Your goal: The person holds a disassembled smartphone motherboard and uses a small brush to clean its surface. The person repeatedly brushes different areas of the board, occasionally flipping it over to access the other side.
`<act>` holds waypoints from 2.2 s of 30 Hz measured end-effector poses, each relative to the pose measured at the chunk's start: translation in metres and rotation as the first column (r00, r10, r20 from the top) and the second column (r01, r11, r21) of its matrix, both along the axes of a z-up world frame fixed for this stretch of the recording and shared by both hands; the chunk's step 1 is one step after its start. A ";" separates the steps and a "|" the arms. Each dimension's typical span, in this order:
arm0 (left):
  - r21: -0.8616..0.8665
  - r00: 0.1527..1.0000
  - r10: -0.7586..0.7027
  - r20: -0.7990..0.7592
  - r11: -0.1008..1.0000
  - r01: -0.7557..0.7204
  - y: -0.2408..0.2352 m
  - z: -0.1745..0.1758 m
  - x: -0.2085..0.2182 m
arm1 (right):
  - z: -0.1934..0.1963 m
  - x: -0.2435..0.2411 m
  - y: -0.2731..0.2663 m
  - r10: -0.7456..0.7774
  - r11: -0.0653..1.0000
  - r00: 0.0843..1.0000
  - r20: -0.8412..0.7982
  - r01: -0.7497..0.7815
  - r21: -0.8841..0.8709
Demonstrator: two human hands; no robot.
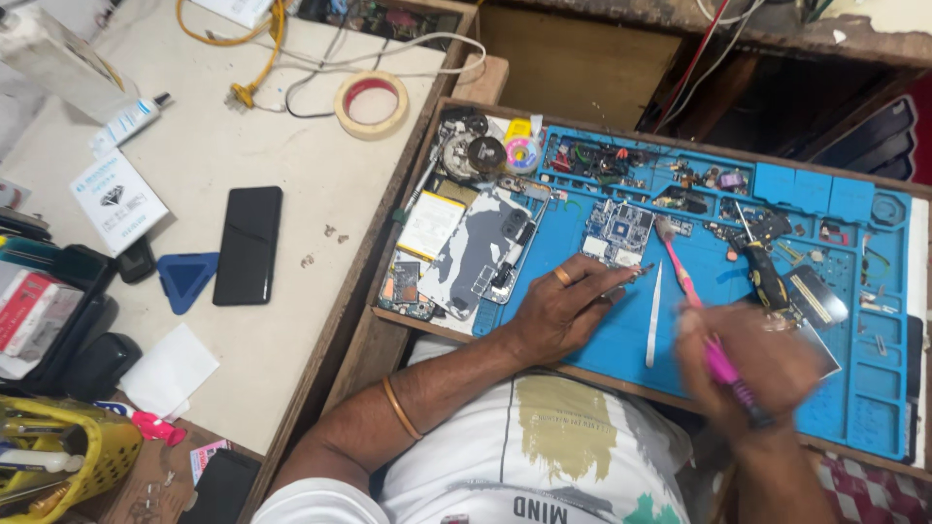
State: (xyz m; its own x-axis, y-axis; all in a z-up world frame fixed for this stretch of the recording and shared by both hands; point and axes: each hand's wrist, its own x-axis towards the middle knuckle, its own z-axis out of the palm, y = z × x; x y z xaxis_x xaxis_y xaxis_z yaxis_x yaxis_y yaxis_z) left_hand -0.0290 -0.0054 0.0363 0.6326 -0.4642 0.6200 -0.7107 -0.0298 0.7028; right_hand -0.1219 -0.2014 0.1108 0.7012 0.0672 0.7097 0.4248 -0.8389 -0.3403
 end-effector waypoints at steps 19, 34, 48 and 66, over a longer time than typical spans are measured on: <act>-0.473 0.660 -0.360 -0.660 0.881 0.008 -0.010 -0.037 0.022 | -0.027 0.024 0.013 0.133 0.979 0.980 -0.146 -0.107 0.171; -0.553 0.430 -0.568 -0.702 0.815 0.173 -0.007 -0.042 0.023 | -0.044 0.030 -0.001 0.212 0.949 0.958 -0.192 -0.154 0.276; -0.485 0.364 -0.526 -0.769 0.850 0.204 -0.004 -0.034 0.025 | -0.051 0.032 -0.022 0.234 0.893 0.947 -0.219 -0.120 0.433; -0.479 0.441 -0.519 -0.732 0.853 0.208 -0.007 -0.046 0.026 | -0.039 0.042 -0.033 0.148 0.689 0.969 -0.199 0.044 0.724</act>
State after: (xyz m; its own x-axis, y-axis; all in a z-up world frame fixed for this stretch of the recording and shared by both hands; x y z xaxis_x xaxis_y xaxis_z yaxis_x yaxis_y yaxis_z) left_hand -0.0032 -0.0128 -0.0095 0.7238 -0.6875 0.0593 0.2937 0.3847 0.8751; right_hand -0.0803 -0.2342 0.0721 0.8557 -0.3537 0.3778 0.2917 -0.2734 -0.9166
